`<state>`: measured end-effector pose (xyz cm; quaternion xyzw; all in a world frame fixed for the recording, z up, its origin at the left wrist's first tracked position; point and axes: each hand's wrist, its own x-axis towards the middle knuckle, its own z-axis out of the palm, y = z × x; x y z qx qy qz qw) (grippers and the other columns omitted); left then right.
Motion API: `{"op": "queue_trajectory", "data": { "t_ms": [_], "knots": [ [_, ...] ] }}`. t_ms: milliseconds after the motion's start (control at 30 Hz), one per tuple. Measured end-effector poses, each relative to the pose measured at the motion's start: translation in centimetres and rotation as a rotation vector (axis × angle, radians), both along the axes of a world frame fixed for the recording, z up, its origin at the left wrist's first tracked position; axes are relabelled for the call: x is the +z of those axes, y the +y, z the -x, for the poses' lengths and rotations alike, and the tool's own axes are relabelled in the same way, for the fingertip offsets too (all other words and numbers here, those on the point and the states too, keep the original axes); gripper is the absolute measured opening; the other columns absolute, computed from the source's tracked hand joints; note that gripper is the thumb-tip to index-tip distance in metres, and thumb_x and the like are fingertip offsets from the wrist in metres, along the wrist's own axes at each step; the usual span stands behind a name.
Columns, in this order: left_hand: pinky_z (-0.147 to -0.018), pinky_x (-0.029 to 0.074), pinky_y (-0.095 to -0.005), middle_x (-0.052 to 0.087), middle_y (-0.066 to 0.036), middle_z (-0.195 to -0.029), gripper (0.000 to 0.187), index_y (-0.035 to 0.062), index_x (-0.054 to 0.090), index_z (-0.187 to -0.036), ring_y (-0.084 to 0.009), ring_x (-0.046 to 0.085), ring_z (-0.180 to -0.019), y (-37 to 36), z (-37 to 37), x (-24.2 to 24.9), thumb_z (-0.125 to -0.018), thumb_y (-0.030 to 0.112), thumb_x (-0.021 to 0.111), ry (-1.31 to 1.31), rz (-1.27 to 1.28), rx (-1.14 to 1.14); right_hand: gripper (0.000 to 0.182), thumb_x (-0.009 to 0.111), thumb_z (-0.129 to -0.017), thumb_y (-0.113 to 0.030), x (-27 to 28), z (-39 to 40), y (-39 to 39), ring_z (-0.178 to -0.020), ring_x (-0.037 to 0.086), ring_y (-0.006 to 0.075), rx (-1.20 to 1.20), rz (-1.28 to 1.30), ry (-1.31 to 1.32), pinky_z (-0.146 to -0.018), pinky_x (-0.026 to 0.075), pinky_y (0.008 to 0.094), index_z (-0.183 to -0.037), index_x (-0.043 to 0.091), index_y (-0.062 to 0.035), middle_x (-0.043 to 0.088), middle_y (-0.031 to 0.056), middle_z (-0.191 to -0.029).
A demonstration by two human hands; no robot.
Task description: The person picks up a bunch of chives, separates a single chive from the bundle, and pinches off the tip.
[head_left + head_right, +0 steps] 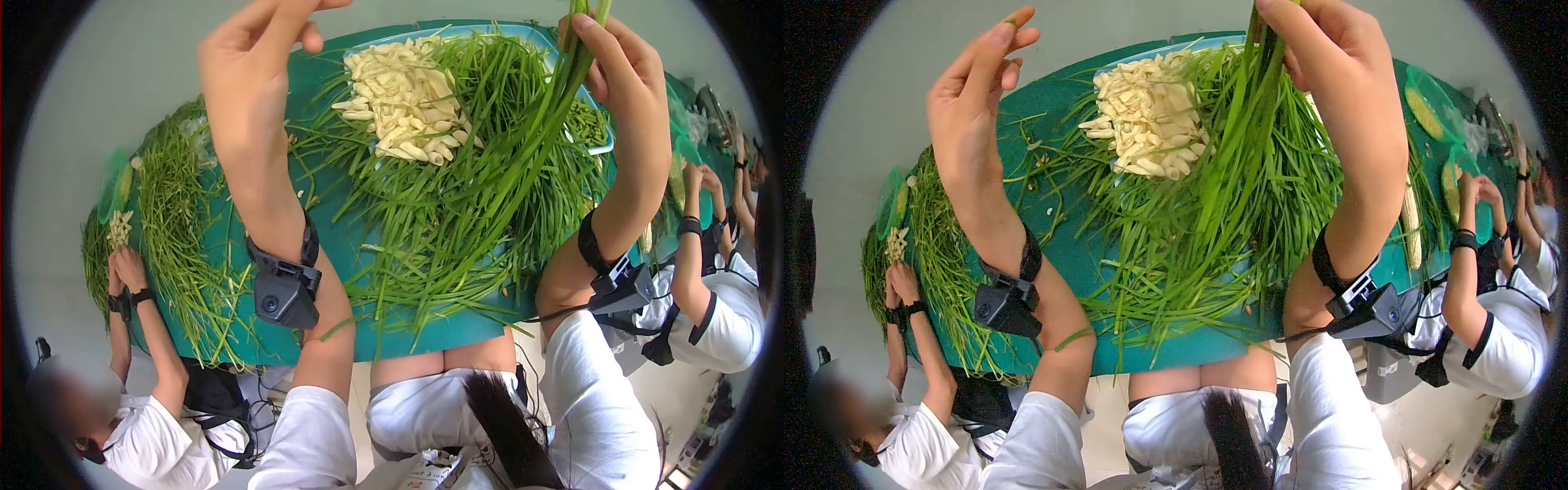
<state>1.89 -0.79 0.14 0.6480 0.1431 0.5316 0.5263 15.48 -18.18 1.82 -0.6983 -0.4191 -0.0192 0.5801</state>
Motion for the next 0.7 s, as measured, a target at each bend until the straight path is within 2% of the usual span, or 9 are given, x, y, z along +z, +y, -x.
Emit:
{"op": "queue_trajectory", "data": {
  "t_ms": [67, 167, 400, 467, 500, 567, 600, 667, 700],
  "knots": [
    [-0.058, 0.04, -0.016, 0.065, -0.011, -0.075, 0.041, -0.0094, 0.045, -0.117, -0.0058, 0.051, -0.058, -0.6, 0.3, 0.6, -0.086, 0.015, 0.054, 0.167, -0.021, 0.093, 0.023, 0.049, -0.086, -0.017, 0.3, 0.2, 0.0, -0.041, 0.034, 0.002, -0.022, 0.026, 0.025, -0.04, 0.024, 0.0169, -0.072, 0.058, -0.0016, 0.043, -0.0055, -0.049],
    [-0.065, 0.038, -0.016, 0.064, -0.008, -0.091, 0.025, -0.0027, 0.061, -0.099, -0.0026, 0.044, -0.062, 1.2, 0.6, -1.0, -0.086, 0.017, 0.053, 0.159, -0.223, -0.023, 0.022, 0.05, -0.086, -0.017, 0.3, -0.1, 0.1, -0.041, 0.034, 0.0021, -0.019, 0.118, 0.052, -0.04, 0.024, 0.017, -0.072, 0.058, -0.0013, 0.044, -0.0051, -0.05],
    [-0.069, 0.041, -0.0163, 0.063, -0.011, -0.099, 0.026, -0.0027, 0.057, -0.104, -0.0026, 0.046, -0.062, 0.6, 0.5, -0.6, -0.084, 0.014, 0.055, 0.143, -0.147, -0.053, 0.022, 0.051, -0.085, -0.018, 0.6, 0.1, 0.2, -0.042, 0.035, 0.0023, -0.028, 0.143, 0.114, -0.04, 0.024, 0.0171, -0.073, 0.058, -0.0006, 0.044, -0.0042, -0.051],
    [-0.056, 0.04, -0.0158, 0.064, -0.012, -0.078, 0.033, -0.0092, 0.048, -0.109, -0.0052, 0.048, -0.055, 0.0, 0.7, 0.2, -0.085, 0.013, 0.054, 0.174, -0.157, 0.016, 0.022, 0.051, -0.085, -0.018, 0.3, 0.2, 0.1, -0.042, 0.035, 0.0023, 0.004, 0.112, 0.105, -0.04, 0.024, 0.0171, -0.073, 0.058, -0.0007, 0.044, -0.0042, -0.051],
    [-0.056, 0.04, -0.0158, 0.064, -0.012, -0.078, 0.033, -0.0092, 0.048, -0.109, -0.0052, 0.048, -0.055, 0.2, 0.6, 0.0, -0.085, 0.013, 0.054, 0.171, -0.161, 0.014, 0.022, 0.051, -0.085, -0.018, -0.1, 0.3, 0.1, -0.042, 0.035, 0.0023, -0.015, 0.07, 0.06, -0.04, 0.024, 0.0171, -0.073, 0.058, -0.0008, 0.045, -0.0043, -0.051],
    [-0.07, 0.041, -0.017, 0.062, -0.014, -0.102, 0.026, -0.0024, 0.054, -0.104, -0.0026, 0.046, -0.062, 0.8, 0.3, -0.7, -0.085, 0.016, 0.053, 0.133, -0.15, -0.063, 0.022, 0.051, -0.085, -0.018, 0.2, 0.1, 0.1, -0.042, 0.035, 0.0022, -0.034, 0.021, 0.009, -0.04, 0.024, 0.0171, -0.072, 0.058, -0.0009, 0.045, -0.0044, -0.051],
    [-0.07, 0.041, -0.017, 0.062, -0.014, -0.102, 0.026, -0.0024, 0.054, -0.104, -0.0026, 0.046, -0.062, 0.6, 0.2, -0.4, -0.085, 0.016, 0.053, 0.132, -0.152, -0.062, 0.022, 0.051, -0.085, -0.018, 0.5, -0.1, 0.0, -0.042, 0.035, 0.0021, -0.015, 0.048, 0.064, -0.04, 0.024, 0.0171, -0.072, 0.058, -0.0011, 0.045, -0.0044, -0.051],
    [-0.057, 0.041, -0.0168, 0.064, -0.013, -0.08, 0.029, -0.0082, 0.048, -0.105, -0.0061, 0.05, -0.057, -0.3, 0.0, 0.1, -0.085, 0.013, 0.054, 0.062, -0.064, -0.063, 0.022, 0.051, -0.085, -0.018, 0.6, -0.2, -0.1, -0.042, 0.034, 0.002, 0.005, 0.085, 0.129, -0.039, 0.024, 0.0171, -0.072, 0.058, -0.0012, 0.045, -0.0045, -0.051],
    [-0.057, 0.041, -0.0168, 0.064, -0.013, -0.08, 0.029, -0.0082, 0.048, -0.105, -0.0061, 0.05, -0.057, -0.8, -0.1, 0.1, -0.085, 0.013, 0.054, 0.068, -0.058, -0.063, 0.022, 0.051, -0.085, -0.017, 0.6, -0.2, -0.1, -0.042, 0.034, 0.0019, 0.013, 0.098, 0.099, -0.039, 0.024, 0.0171, -0.072, 0.058, -0.0012, 0.045, -0.0046, -0.051]
  ]
}}
